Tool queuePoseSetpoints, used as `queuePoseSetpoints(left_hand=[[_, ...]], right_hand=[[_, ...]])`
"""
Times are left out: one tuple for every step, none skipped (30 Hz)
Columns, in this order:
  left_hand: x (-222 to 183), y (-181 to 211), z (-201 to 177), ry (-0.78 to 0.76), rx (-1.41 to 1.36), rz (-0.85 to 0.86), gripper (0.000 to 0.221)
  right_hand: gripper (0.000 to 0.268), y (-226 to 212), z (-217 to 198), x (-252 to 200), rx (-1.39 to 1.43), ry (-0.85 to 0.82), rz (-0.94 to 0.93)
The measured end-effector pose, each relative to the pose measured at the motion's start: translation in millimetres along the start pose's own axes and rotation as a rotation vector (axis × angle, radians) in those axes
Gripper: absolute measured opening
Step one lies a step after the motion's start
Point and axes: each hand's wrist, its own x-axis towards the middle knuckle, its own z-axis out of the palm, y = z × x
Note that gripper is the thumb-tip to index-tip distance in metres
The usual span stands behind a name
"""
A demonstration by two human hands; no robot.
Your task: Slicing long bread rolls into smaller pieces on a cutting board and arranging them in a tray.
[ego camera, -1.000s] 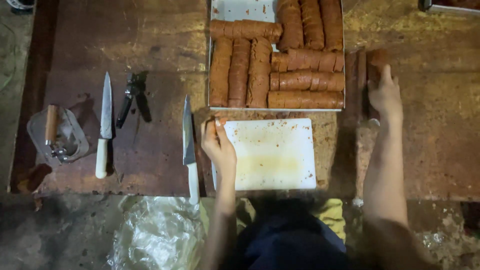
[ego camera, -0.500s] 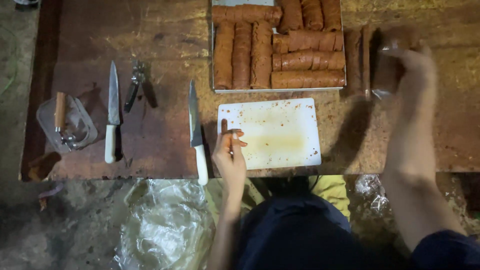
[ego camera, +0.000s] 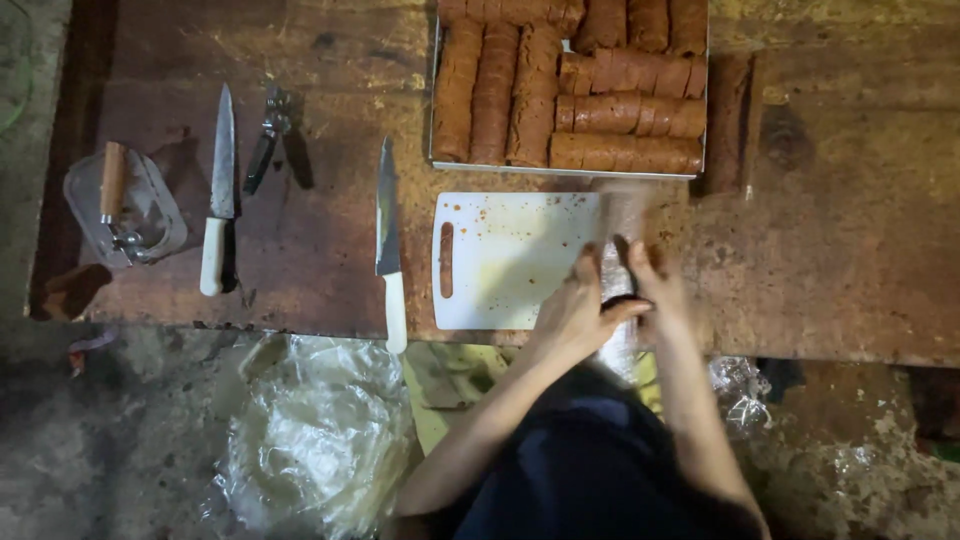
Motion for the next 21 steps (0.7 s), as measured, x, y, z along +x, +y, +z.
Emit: queuePoseSetpoints(left_hand=[[-5,2,-8,0.000,0.001,-0.004,0.099],[-10,4,-16,0.022,-0.047,-0.103,0.071],[-16,6,-24,0.042,-0.097,-0.203,0.046],[-8,-20,-17,0.041,-0.097,-0.208,0.046],[-1,-46,-10,0.095,-0.007,-0.205,0.036],[6,-73,-4,0.149,0.082,-0.202,0.030],[10,-81,-7,0.152,0.078,-0.210,0.030],[13,-89,-11,0.158,0.121,-0.231,0.026],[17,-99,-15,0.164,0.167,-0.249,0.023],[7,-83,-26,0.167,0.165,-0.256,0.023],[-1,-66,-37,0.227,-0.021,-0.225,0.016],[-10,-50,-48,0.286,-0.207,-0.192,0.011],[-4,-60,-45,0.280,-0.208,-0.191,0.011],[2,-70,-42,0.295,-0.377,-0.116,0.009],[8,-80,-39,0.309,-0.546,-0.039,0.012],[-7,-57,-54,0.303,-0.547,-0.038,0.012],[-23,-35,-70,0.352,-0.644,0.041,0.017],[-38,-12,-86,0.400,-0.740,0.121,0.022],[-44,-20,-91,0.406,-0.742,0.121,0.022],[-50,-27,-96,0.422,-0.819,0.190,0.024],[-57,-35,-102,0.442,-0.896,0.257,0.027]], right_hand=[[0.094,-19,15,-12,0.001,-0.003,0.002],[0.101,-39,31,-24,0.274,-0.031,0.124],[0.107,-58,46,-37,0.546,-0.058,0.248],[0.107,-50,46,-34,0.545,-0.060,0.252],[0.103,-42,48,-31,0.550,-0.139,0.226],[0.100,-35,50,-29,0.554,-0.218,0.199],[0.100,-28,54,-23,0.548,-0.224,0.204],[0.105,-20,57,-17,0.484,-0.254,0.181],[0.110,-12,62,-11,0.423,-0.283,0.156],[0.110,1,60,4,0.419,-0.289,0.159],[0.108,15,58,20,0.417,-0.366,0.208],[0.107,29,55,36,0.414,-0.443,0.258],[0.107,-11,48,13,0.415,-0.437,0.260],[0.114,-51,41,-10,0.460,-0.596,0.141],[0.123,-90,34,-33,0.501,-0.753,0.018],[0.123,-66,33,-9,0.501,-0.747,0.019],[0.105,-42,33,14,0.492,-0.755,0.018],[0.089,-18,33,37,0.484,-0.762,0.017],[0.089,-2,28,55,0.480,-0.767,0.017],[0.089,14,23,72,0.543,-0.803,0.024],[0.090,29,19,90,0.606,-0.843,0.034]])
